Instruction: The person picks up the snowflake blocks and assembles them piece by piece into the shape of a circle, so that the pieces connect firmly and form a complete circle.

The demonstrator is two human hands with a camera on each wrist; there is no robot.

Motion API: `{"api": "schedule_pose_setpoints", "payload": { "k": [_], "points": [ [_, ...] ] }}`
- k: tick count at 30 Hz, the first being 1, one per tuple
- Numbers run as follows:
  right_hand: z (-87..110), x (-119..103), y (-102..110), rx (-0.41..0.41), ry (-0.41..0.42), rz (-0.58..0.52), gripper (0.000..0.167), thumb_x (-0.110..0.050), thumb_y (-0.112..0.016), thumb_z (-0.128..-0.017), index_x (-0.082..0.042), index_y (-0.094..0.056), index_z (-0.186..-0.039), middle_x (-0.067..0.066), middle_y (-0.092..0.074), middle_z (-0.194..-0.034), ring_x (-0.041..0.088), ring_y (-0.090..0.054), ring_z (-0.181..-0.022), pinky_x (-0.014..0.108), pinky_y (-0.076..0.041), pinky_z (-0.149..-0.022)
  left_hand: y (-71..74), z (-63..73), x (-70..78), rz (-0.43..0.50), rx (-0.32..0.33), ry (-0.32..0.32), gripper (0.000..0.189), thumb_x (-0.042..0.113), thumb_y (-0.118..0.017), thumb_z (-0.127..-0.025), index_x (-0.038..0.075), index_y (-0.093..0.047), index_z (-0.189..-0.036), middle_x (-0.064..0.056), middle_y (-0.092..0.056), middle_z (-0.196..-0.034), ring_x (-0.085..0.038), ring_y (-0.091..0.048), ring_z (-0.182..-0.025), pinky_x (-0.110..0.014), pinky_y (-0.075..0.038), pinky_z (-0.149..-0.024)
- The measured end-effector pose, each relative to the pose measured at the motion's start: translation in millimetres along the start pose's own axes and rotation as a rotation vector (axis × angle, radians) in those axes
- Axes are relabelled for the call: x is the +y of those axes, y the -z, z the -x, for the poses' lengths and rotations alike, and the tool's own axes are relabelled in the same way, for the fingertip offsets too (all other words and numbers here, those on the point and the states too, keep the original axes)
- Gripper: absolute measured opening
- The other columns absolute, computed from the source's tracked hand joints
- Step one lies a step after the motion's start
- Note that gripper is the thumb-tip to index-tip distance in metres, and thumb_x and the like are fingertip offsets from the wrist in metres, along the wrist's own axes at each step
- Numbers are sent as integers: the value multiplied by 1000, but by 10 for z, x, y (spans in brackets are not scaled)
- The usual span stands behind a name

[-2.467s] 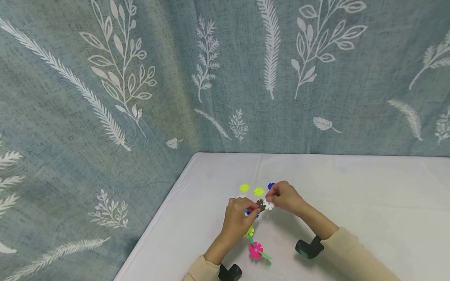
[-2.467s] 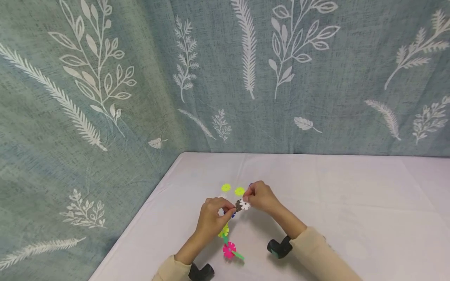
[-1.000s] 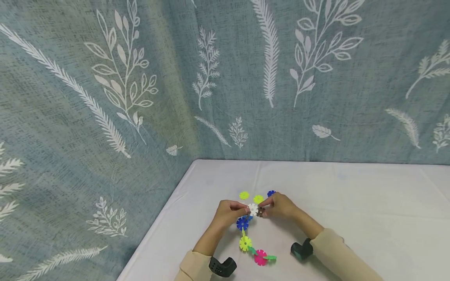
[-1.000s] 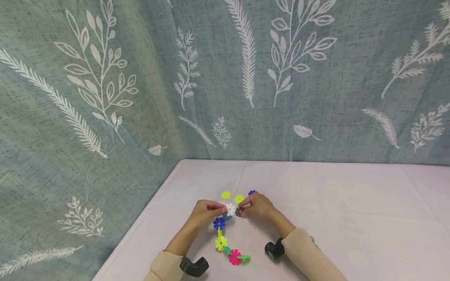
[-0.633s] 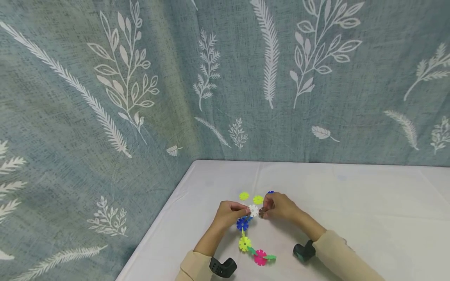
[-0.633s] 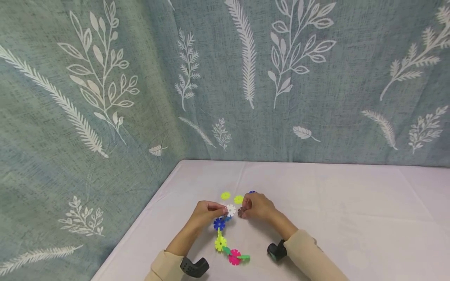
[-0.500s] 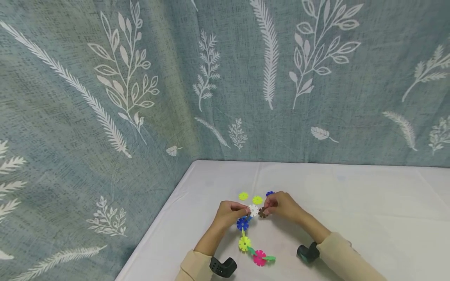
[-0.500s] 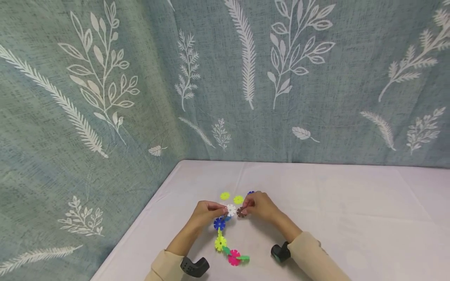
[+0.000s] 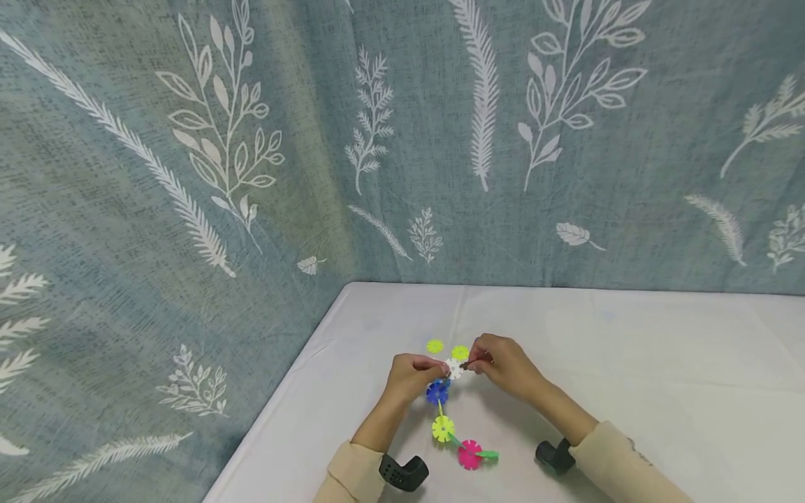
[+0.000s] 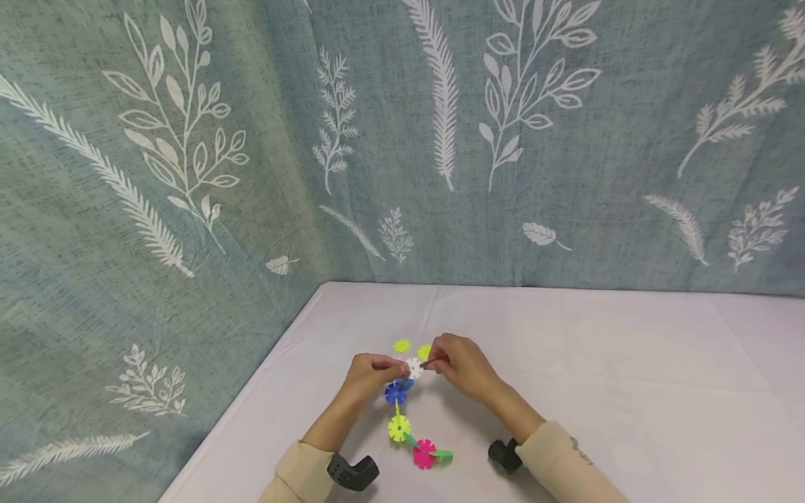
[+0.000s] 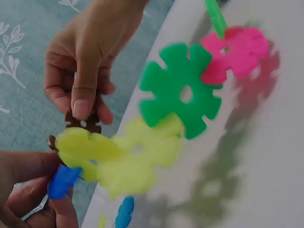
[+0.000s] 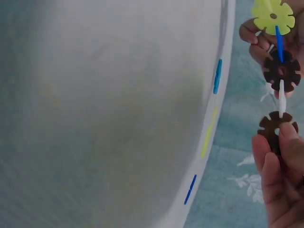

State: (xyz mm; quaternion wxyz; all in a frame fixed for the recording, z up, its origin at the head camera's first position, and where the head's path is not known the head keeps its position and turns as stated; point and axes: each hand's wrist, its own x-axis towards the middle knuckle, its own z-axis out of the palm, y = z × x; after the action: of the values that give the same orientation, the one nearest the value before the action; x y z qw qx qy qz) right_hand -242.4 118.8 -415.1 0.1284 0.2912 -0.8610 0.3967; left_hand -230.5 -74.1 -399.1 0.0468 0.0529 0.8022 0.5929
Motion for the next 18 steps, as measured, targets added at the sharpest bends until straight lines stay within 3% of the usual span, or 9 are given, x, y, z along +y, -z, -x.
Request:
{"api": "schedule_pose_setpoints", "payload": {
  "k": [7, 12, 15, 18],
  "points": [
    [-5, -58, 0, 85, 210, 188, 16, 3, -69, -76, -7, -57, -74, -2, -57, -73, 6, -54, -65, 18, -46, -58, -53, -48, -54, 89, 6, 16, 19, 2, -65, -79, -14, -66, -88, -16, -71, -83, -4, -61, -67, -24, -52, -70],
    [-8, -93, 7, 129, 230, 302, 17, -1, -71, -75, -11, -58, -73, -5, -56, -71, 4, -51, -60, 16, -41, -52, -82, -34, -64, 85, 9, 10, 19, 4, -66, -80, -13, -67, -89, -14, -71, -79, -6, -62, -67, -25, -52, -69],
    [-10, -100, 15, 111, 205, 380, 14, -11, -74, -74, -16, -61, -73, -9, -58, -70, 1, -48, -55, 14, -36, -48, -76, -19, -80, -73, 43, -73, 18, 11, -71, -78, -7, -70, -84, -13, -71, -76, -7, -63, -66, -23, -51, -64],
    [-21, -84, 6, 79, 174, 389, 11, -17, -75, -73, -19, -64, -74, -10, -61, -72, 1, -50, -56, 13, -35, -48, -62, -11, -83, -297, 119, -254, 17, 16, -73, -76, 0, -73, -83, -9, -71, -75, -9, -63, -66, -20, -48, -60]
  ]
}}
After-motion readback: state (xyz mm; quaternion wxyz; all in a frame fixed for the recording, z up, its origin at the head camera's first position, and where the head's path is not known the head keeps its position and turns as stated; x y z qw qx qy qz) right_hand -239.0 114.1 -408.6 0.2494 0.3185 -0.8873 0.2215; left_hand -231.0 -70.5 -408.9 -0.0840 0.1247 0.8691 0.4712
